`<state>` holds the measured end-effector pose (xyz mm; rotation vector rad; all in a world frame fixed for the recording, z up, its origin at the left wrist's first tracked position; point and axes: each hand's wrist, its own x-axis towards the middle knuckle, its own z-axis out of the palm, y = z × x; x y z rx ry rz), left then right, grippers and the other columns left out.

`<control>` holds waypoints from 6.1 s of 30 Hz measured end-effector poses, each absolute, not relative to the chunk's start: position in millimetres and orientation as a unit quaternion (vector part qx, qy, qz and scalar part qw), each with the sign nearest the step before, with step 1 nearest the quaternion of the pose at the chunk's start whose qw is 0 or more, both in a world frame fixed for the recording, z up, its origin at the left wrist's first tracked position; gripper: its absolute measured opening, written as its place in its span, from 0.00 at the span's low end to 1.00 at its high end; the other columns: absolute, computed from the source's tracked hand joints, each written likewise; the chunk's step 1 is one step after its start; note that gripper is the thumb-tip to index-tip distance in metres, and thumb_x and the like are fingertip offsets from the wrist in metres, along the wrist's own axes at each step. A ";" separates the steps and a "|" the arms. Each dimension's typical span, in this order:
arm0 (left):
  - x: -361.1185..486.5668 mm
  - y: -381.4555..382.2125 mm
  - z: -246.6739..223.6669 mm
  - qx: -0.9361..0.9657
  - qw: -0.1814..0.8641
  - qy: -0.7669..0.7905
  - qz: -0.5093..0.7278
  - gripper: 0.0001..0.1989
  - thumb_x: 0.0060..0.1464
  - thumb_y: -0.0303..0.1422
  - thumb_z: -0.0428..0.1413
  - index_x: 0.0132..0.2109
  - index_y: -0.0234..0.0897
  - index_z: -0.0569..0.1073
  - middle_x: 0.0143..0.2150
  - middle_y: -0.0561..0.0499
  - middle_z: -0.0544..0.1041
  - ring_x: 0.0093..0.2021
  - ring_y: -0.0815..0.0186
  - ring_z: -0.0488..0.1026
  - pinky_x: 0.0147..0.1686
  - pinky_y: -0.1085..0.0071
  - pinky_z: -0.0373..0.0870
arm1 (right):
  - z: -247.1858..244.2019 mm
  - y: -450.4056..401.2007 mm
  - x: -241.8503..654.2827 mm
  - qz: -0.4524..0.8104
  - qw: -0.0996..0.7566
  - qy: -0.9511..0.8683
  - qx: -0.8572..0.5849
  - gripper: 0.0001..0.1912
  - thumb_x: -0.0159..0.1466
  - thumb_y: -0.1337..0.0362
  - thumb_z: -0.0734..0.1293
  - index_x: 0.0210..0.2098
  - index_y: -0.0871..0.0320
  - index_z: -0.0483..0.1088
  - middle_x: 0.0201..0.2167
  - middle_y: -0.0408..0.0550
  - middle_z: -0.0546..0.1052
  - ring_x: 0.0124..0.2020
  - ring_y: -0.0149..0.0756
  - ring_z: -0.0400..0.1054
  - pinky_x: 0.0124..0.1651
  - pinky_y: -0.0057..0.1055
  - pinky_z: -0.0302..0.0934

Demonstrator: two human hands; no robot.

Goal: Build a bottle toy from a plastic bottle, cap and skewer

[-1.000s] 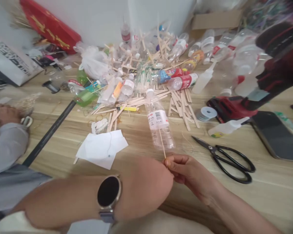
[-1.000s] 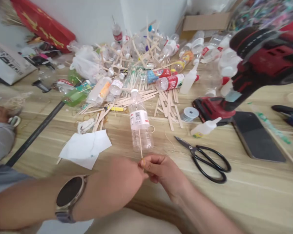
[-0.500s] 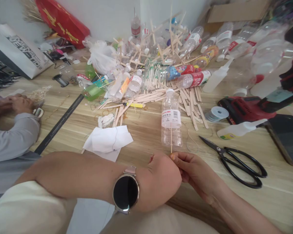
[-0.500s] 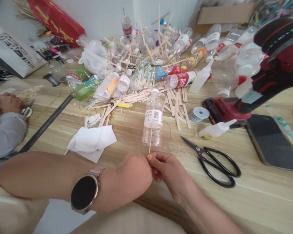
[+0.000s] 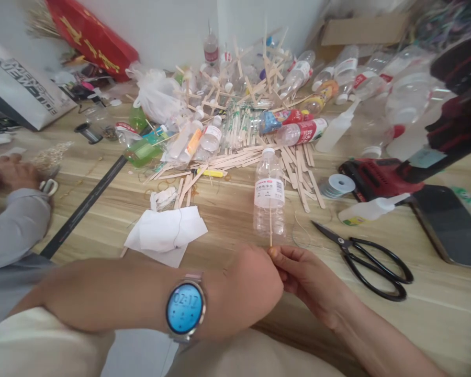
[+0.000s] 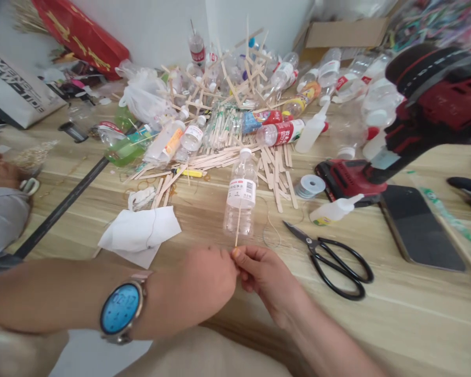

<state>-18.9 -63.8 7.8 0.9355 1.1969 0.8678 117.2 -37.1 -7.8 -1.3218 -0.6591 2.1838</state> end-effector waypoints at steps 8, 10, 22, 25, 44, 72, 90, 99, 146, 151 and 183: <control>-49.4 -60.8 26.2 0.505 0.600 0.557 0.272 0.09 0.56 0.34 0.54 0.29 0.38 0.74 0.27 0.52 0.71 0.26 0.68 0.64 0.27 0.73 0.58 | -0.1 -35.2 116.7 0.830 0.284 -0.221 -0.427 0.16 0.45 0.54 0.79 0.21 0.60 0.76 0.30 0.44 0.75 0.23 0.25 0.56 0.25 0.24 0.49; -45.2 -63.2 17.9 0.366 0.703 0.541 0.280 0.10 0.55 0.36 0.54 0.29 0.36 0.73 0.27 0.53 0.71 0.19 0.73 0.60 0.20 0.74 0.54 | -1.4 -35.7 115.8 0.830 0.289 -0.228 -0.419 0.15 0.46 0.54 0.78 0.22 0.59 0.77 0.30 0.44 0.74 0.25 0.27 0.59 0.28 0.25 0.52; -20.4 -74.7 5.4 -0.066 0.783 0.451 0.423 0.10 0.47 0.31 0.62 0.29 0.33 0.68 0.22 0.60 0.62 0.16 0.82 0.52 0.14 0.84 0.46 | 0.1 -38.2 111.7 0.814 0.310 -0.241 -0.429 0.20 0.47 0.52 0.78 0.35 0.56 0.79 0.25 0.43 0.74 0.29 0.33 0.64 0.35 0.30 0.55; -17.3 -76.0 5.2 -0.072 0.777 0.447 0.437 0.10 0.49 0.30 0.61 0.28 0.33 0.67 0.22 0.60 0.61 0.16 0.83 0.51 0.14 0.84 0.46 | 0.9 -38.5 109.3 0.813 0.315 -0.254 -0.419 0.19 0.48 0.52 0.77 0.35 0.56 0.79 0.23 0.43 0.74 0.28 0.32 0.64 0.37 0.30 0.56; -19.3 -72.8 0.5 -0.161 0.777 0.335 0.508 0.04 0.45 0.25 0.58 0.30 0.32 0.69 0.24 0.59 0.68 0.16 0.80 0.55 0.12 0.82 0.46 | -1.7 -47.2 93.3 0.821 0.350 -0.256 -0.371 0.15 0.54 0.53 0.74 0.29 0.59 0.73 0.24 0.42 0.75 0.21 0.30 0.69 0.26 0.26 0.62; -77.9 -55.2 10.1 0.379 0.740 0.547 0.099 0.14 0.46 0.36 0.50 0.17 0.36 0.65 0.15 0.55 0.63 0.18 0.72 0.56 0.21 0.74 0.48 | -8.0 -58.8 96.9 0.745 0.291 -0.418 -0.430 0.22 0.59 0.44 0.64 0.25 0.58 0.63 0.23 0.39 0.70 0.16 0.25 0.64 0.23 0.26 0.58; -64.9 -48.5 25.4 0.643 0.521 0.523 0.201 0.15 0.57 0.36 0.54 0.25 0.39 0.78 0.29 0.54 0.75 0.32 0.68 0.71 0.34 0.76 0.61 | -2.7 -62.3 96.8 0.795 0.321 -0.286 -0.429 0.23 0.53 0.46 0.72 0.23 0.60 0.67 0.18 0.36 0.69 0.14 0.20 0.58 0.22 0.23 0.50; -40.7 -65.9 15.5 0.319 0.706 0.540 0.328 0.17 0.47 0.41 0.62 0.20 0.34 0.73 0.25 0.54 0.69 0.23 0.72 0.67 0.23 0.75 0.56 | -4.2 -63.0 96.8 0.861 0.298 -0.140 -0.388 0.23 0.49 0.48 0.76 0.22 0.62 0.69 0.17 0.38 0.69 0.13 0.20 0.59 0.20 0.21 0.58; -19.4 -83.9 14.6 0.148 0.752 0.528 0.366 0.23 0.39 0.49 0.65 0.28 0.36 0.65 0.17 0.63 0.57 0.16 0.79 0.44 0.15 0.77 0.37 | -5.5 -67.1 108.8 0.842 0.403 -0.120 -0.338 0.22 0.51 0.56 0.75 0.17 0.57 0.60 0.12 0.32 0.53 0.18 0.24 0.41 0.25 0.24 0.45; -23.0 -86.2 15.9 0.147 0.743 0.529 0.382 0.22 0.40 0.45 0.66 0.30 0.35 0.65 0.25 0.59 0.67 0.17 0.81 0.47 0.16 0.78 0.39 | 0.3 -53.2 122.4 0.860 0.258 -0.235 -0.372 0.18 0.58 0.53 0.66 0.19 0.58 0.63 0.10 0.30 0.50 0.13 0.22 0.36 0.18 0.25 0.32; -25.0 -86.7 9.2 0.011 0.820 0.417 0.392 0.16 0.41 0.33 0.69 0.30 0.31 0.70 0.21 0.57 0.67 0.19 0.81 0.51 0.16 0.83 0.46 | 0.6 -41.6 118.9 0.802 0.271 -0.340 -0.410 0.13 0.45 0.54 0.78 0.22 0.57 0.79 0.20 0.42 0.75 0.26 0.30 0.66 0.35 0.29 0.60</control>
